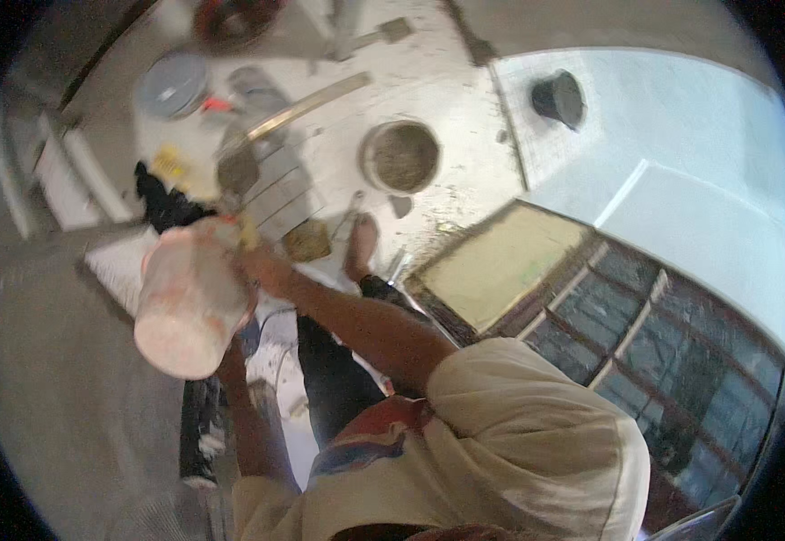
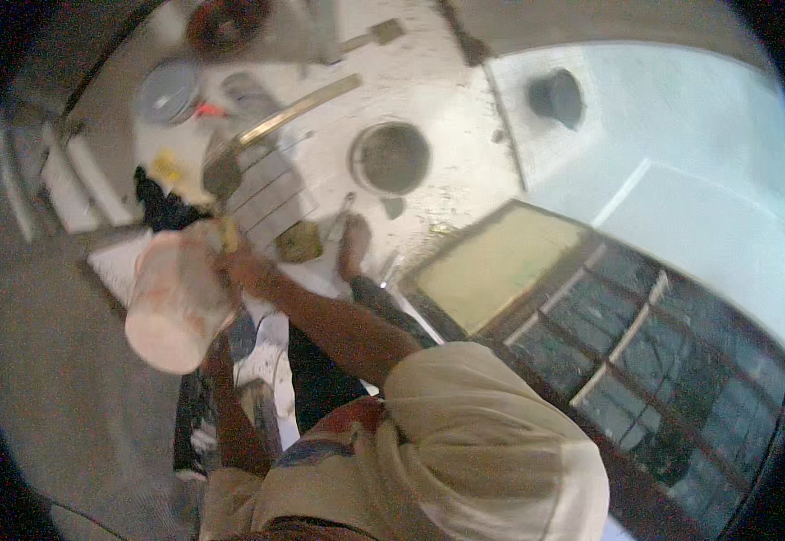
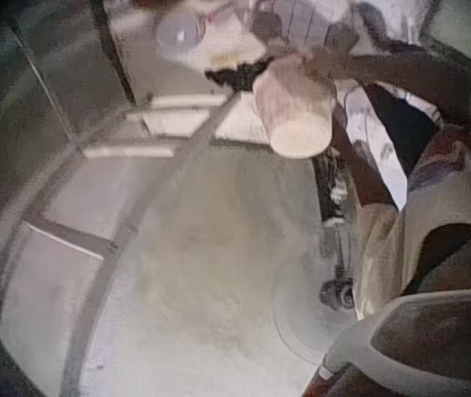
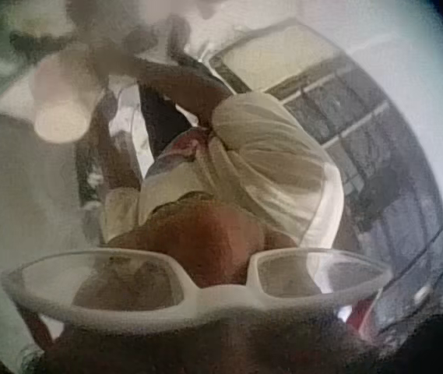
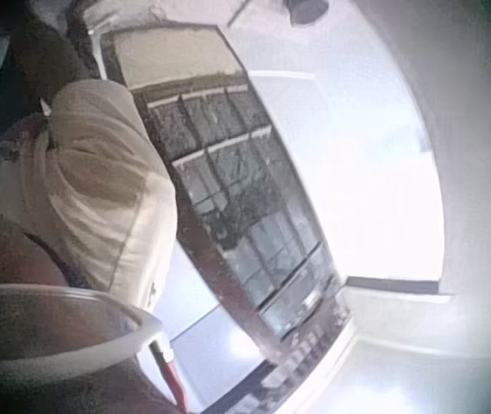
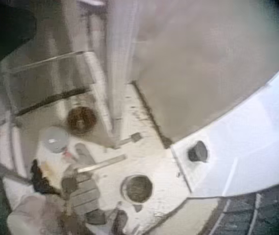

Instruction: The person scoops dry cement powder from a bag into a bucket using a trowel, then carries the bucket to a tiled area and mixes the contents with water using the trowel.

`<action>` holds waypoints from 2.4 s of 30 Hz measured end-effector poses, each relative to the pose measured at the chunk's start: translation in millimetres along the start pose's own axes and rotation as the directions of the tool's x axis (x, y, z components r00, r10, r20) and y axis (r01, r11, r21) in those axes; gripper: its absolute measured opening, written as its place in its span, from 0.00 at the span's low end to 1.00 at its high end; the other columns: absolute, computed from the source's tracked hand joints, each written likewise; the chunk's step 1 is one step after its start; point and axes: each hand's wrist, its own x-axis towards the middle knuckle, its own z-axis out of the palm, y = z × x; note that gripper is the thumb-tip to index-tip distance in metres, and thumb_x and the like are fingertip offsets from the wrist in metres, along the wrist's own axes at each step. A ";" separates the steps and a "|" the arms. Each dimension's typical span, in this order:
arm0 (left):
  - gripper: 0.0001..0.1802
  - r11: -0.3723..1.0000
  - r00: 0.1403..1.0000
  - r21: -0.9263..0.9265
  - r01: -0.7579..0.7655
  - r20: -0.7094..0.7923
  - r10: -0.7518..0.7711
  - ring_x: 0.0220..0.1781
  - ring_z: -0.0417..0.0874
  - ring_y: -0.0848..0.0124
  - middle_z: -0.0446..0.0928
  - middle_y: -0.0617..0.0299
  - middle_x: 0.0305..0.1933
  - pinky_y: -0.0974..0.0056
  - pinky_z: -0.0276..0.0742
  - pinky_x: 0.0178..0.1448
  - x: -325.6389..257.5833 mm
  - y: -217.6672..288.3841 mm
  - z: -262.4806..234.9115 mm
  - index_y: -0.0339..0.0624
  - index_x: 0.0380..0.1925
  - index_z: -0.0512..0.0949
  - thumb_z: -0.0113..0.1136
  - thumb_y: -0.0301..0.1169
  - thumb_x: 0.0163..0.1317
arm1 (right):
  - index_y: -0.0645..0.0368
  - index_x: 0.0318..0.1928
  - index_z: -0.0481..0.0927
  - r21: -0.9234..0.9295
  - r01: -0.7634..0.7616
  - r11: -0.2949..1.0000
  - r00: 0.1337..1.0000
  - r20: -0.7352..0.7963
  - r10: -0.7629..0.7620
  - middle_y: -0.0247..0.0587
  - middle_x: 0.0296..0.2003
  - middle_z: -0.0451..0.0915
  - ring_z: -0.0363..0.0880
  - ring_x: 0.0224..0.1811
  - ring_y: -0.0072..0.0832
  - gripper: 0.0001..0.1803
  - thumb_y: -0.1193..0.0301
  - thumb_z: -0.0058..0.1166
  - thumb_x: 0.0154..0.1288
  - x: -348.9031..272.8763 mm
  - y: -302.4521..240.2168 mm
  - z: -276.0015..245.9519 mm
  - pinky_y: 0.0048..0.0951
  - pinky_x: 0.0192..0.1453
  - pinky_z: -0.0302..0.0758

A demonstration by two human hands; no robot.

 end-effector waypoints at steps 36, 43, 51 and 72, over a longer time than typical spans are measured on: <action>0.17 0.873 0.211 0.344 0.347 0.878 -0.430 0.56 0.85 0.47 0.79 0.41 0.57 0.42 0.89 0.59 -75.5 430.4 74.8 0.24 0.59 0.70 0.48 0.23 0.74 | 0.60 0.46 0.79 -0.919 0.262 0.295 0.492 -0.136 -0.860 0.50 0.39 0.78 0.81 0.46 0.55 0.18 0.58 0.61 0.66 -511.1 -103.1 -2.3 0.52 0.53 0.76; 0.22 0.887 0.368 0.216 0.409 0.850 -0.376 0.58 0.84 0.42 0.76 0.37 0.58 0.42 0.88 0.61 -36.1 396.2 55.8 0.25 0.60 0.68 0.49 0.22 0.66 | 0.61 0.53 0.82 -0.425 -0.071 0.903 0.354 -0.857 -0.375 0.55 0.41 0.85 0.85 0.48 0.53 0.25 0.63 0.71 0.58 -628.5 44.2 29.8 0.47 0.52 0.79; 0.23 0.879 0.315 0.442 0.178 0.821 -0.477 0.56 0.84 0.46 0.77 0.44 0.59 0.42 0.88 0.59 -20.9 412.8 80.1 0.31 0.61 0.70 0.53 0.26 0.66 | 0.57 0.39 0.78 0.325 0.266 0.908 0.046 -0.945 0.325 0.29 0.20 0.73 0.68 0.14 0.20 0.17 0.57 0.67 0.67 -665.8 264.6 72.0 0.30 0.15 0.65; 0.33 0.614 0.096 0.513 -0.600 0.808 -0.581 0.60 0.82 0.57 0.78 0.56 0.59 0.45 0.86 0.59 -429.7 278.9 271.4 0.42 0.71 0.67 0.59 0.24 0.65 | 0.55 0.32 0.77 0.273 0.953 0.130 0.086 -0.658 0.748 0.36 0.21 0.76 0.72 0.16 0.27 0.19 0.54 0.59 0.74 -661.8 535.2 99.3 0.32 0.17 0.68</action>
